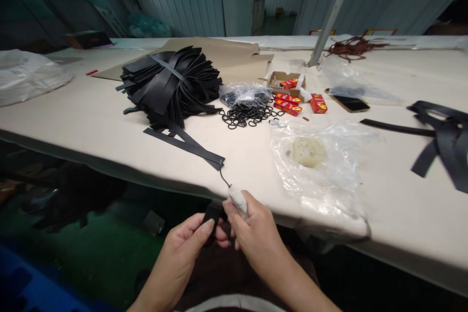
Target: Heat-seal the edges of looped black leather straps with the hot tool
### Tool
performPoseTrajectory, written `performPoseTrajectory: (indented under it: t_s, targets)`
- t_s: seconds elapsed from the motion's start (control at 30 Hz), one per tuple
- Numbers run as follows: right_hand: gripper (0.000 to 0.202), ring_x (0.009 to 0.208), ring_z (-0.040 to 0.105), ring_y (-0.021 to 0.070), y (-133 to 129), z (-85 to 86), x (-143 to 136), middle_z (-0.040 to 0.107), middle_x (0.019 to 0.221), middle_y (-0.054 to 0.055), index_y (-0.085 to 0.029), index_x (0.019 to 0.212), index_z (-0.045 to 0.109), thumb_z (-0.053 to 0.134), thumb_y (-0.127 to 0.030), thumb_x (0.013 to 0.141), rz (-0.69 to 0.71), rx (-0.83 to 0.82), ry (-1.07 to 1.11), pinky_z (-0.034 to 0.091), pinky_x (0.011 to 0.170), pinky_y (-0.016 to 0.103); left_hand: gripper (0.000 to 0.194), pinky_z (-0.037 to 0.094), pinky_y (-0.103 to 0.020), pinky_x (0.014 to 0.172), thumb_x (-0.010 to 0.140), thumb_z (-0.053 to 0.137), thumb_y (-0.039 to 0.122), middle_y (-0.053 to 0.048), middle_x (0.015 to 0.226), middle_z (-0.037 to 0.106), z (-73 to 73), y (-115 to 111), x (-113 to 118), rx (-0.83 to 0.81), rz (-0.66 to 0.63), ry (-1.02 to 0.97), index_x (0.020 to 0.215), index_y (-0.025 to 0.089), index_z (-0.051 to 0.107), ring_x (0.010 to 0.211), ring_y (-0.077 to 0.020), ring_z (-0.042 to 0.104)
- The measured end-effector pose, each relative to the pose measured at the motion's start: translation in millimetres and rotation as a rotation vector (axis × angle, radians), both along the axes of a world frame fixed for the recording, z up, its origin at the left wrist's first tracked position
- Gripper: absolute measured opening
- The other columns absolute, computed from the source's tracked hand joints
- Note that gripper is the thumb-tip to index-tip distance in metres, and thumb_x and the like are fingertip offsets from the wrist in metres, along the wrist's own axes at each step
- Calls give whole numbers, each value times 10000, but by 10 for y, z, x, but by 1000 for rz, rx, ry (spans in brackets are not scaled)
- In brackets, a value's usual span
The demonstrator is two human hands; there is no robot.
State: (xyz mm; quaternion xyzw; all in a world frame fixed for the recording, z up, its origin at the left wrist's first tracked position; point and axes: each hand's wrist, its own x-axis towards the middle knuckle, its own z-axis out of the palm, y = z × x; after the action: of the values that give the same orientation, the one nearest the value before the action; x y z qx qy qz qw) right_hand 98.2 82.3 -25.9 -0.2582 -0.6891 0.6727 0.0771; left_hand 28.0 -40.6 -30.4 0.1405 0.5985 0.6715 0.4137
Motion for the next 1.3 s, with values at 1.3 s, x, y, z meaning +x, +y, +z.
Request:
performPoseTrajectory:
  t_s: [1.3]
  targets:
    - [129, 673, 527, 143, -24, -419, 231, 552, 771, 19, -189, 871, 548, 471, -116, 798, -86, 448, 289, 404, 606, 235, 221, 435, -273, 765, 824, 585, 282, -44, 847, 690, -20, 129, 134, -148, -19, 22, 981, 160, 682, 836, -200, 587]
